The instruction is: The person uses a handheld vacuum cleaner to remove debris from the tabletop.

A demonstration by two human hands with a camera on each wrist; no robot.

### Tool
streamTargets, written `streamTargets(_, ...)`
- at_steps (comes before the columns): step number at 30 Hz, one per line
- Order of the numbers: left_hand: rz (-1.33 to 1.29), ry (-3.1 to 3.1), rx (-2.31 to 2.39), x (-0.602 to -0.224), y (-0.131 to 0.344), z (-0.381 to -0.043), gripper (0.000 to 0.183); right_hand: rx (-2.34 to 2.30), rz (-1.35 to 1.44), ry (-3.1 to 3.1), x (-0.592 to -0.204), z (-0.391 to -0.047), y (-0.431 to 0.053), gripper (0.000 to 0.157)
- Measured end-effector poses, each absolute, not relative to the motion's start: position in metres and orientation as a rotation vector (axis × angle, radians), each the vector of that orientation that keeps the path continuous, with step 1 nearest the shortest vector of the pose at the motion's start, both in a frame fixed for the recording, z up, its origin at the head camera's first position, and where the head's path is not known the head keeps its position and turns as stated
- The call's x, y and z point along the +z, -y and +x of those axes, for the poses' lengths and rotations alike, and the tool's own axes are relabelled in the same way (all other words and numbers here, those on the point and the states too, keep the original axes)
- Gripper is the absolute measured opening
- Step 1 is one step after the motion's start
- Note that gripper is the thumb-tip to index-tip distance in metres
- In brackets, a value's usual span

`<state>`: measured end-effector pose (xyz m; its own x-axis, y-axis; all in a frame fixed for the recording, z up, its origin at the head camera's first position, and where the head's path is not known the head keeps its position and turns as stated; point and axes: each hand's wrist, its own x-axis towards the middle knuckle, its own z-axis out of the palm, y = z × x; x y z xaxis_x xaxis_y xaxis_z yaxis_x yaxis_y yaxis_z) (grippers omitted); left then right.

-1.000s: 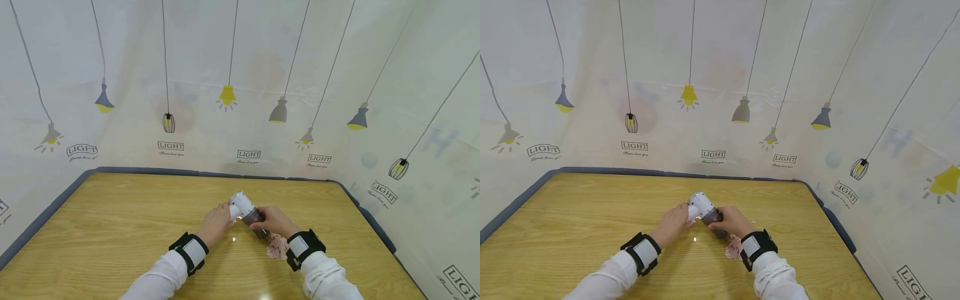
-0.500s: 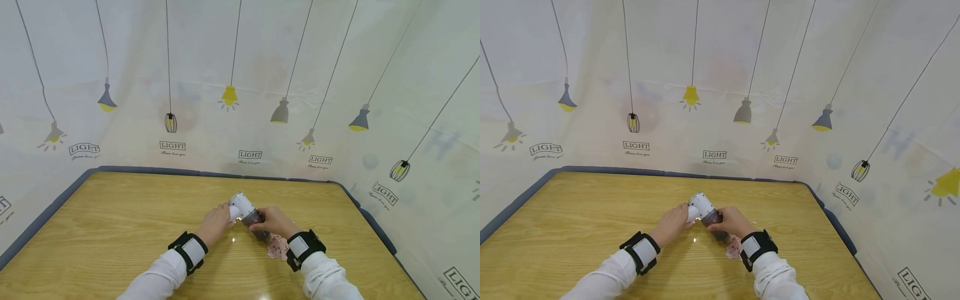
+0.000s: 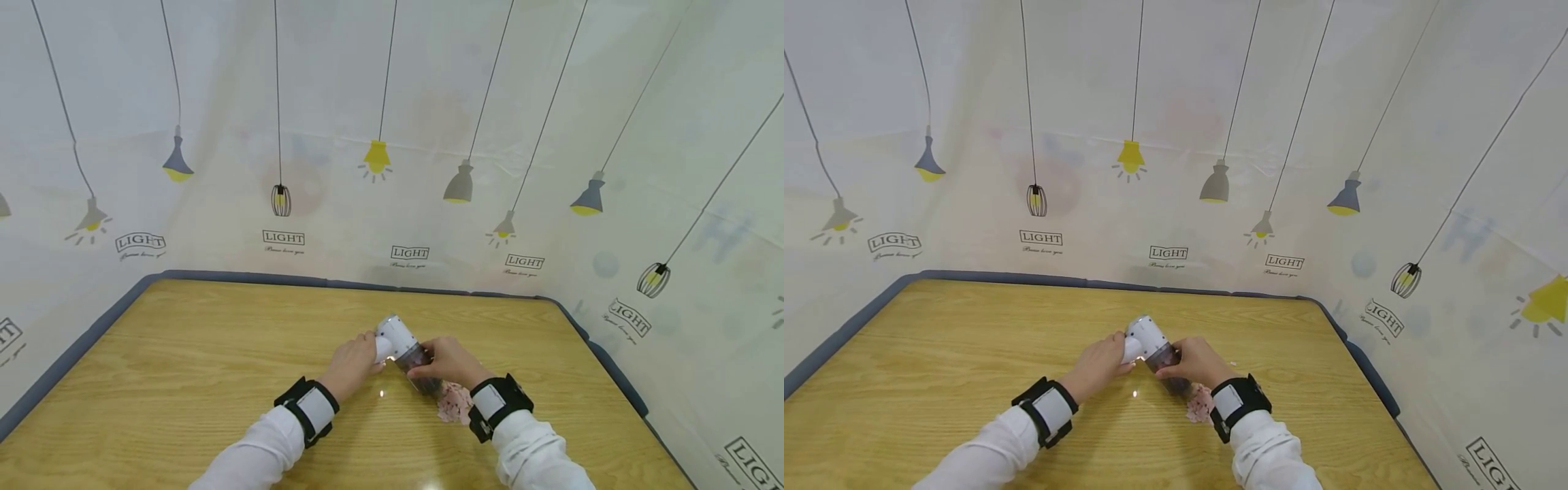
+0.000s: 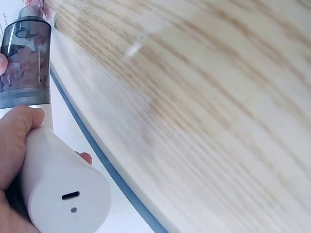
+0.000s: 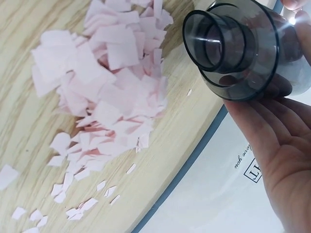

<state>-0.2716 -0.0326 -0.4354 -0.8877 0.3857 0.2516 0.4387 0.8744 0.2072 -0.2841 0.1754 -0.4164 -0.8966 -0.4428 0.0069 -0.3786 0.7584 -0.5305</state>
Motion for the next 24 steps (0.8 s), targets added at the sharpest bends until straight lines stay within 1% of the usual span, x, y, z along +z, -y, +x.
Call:
streamTargets(10,-0.662,2.838,-0.397,-0.4358,0.0339,-0.2712,0.049,-0.808,-0.650,-2.832,-0.4152,-0.2817,-0.1750,0.047)
streamTargets(24,-0.686,2.824,-0.397,-0.4360,0.0335,-0.2701,0.049,-0.826,-0.637,-2.820,-0.4141,-0.2806,-0.1756,0.050)
